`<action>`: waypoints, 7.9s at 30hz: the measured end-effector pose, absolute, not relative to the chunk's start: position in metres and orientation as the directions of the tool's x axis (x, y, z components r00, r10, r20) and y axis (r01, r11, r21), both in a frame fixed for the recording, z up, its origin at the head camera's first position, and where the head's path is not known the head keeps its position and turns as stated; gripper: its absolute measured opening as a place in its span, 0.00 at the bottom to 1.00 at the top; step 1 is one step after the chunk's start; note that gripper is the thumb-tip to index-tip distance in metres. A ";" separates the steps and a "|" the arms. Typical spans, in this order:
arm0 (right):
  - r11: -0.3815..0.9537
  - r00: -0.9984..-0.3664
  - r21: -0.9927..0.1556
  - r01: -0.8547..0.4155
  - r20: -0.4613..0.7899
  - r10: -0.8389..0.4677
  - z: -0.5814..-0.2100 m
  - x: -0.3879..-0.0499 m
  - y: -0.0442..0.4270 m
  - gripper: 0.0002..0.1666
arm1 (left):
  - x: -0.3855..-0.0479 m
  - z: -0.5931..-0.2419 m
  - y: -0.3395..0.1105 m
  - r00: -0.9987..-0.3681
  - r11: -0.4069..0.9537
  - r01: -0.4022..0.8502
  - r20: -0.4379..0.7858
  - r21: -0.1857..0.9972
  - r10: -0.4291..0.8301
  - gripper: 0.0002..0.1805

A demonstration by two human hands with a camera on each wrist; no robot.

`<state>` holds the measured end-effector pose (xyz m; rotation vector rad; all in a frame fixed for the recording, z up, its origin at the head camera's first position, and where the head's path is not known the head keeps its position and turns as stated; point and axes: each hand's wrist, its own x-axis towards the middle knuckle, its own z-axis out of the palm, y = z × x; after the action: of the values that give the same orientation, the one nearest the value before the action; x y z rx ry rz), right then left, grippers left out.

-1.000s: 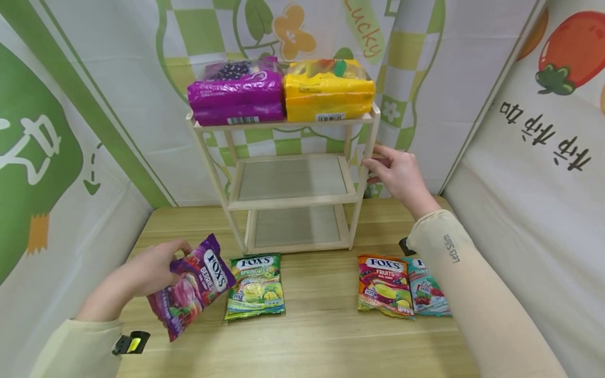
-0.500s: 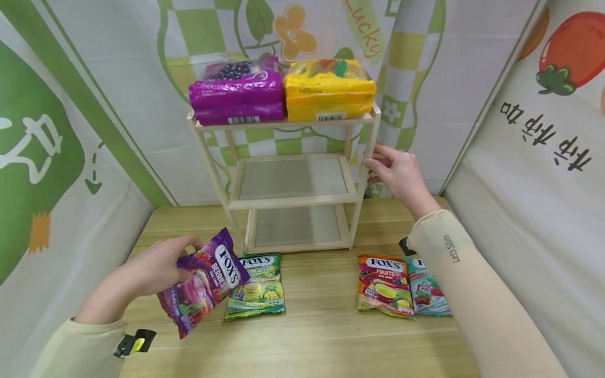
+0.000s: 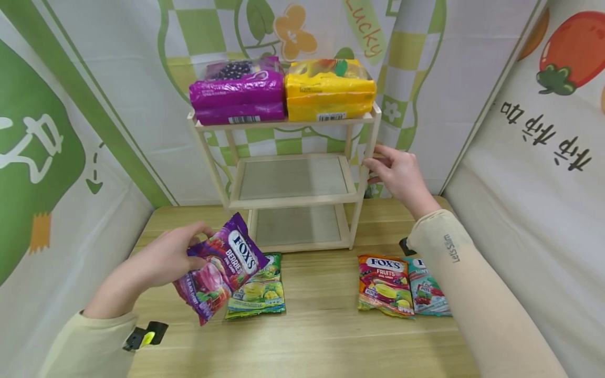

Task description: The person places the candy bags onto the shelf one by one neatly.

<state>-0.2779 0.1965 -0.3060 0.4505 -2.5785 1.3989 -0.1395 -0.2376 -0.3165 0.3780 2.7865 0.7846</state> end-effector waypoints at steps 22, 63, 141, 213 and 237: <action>0.514 -0.938 -0.785 -0.346 0.296 -0.179 -0.306 -0.278 0.196 0.27 | -0.153 -0.305 -0.214 -0.973 0.701 0.106 -0.074 0.705 0.221 0.29; 0.505 -0.935 -0.787 -0.355 0.306 -0.180 -0.308 -0.278 0.196 0.27 | -0.185 -0.329 -0.199 -0.998 0.303 -0.068 -0.060 0.951 -0.035 0.37; 0.507 -0.929 -0.779 -0.369 0.324 -0.180 -0.308 -0.277 0.196 0.27 | -0.171 -0.350 -0.172 -0.993 -0.014 0.049 0.047 0.999 -0.109 0.40; 0.513 -0.927 -0.773 -0.374 0.329 -0.181 -0.310 -0.277 0.196 0.26 | -0.187 -0.382 -0.153 -0.694 0.800 0.461 0.718 0.383 0.056 0.15; 0.520 -0.925 -0.766 -0.379 0.335 -0.181 -0.310 -0.277 0.195 0.26 | -0.194 -0.383 -0.151 -0.702 0.836 0.454 0.702 0.309 0.122 0.13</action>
<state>-0.2771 0.1954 -0.3099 0.4761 -2.5466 1.3621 -0.1940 -0.1513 -0.3834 0.6651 3.6734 0.9751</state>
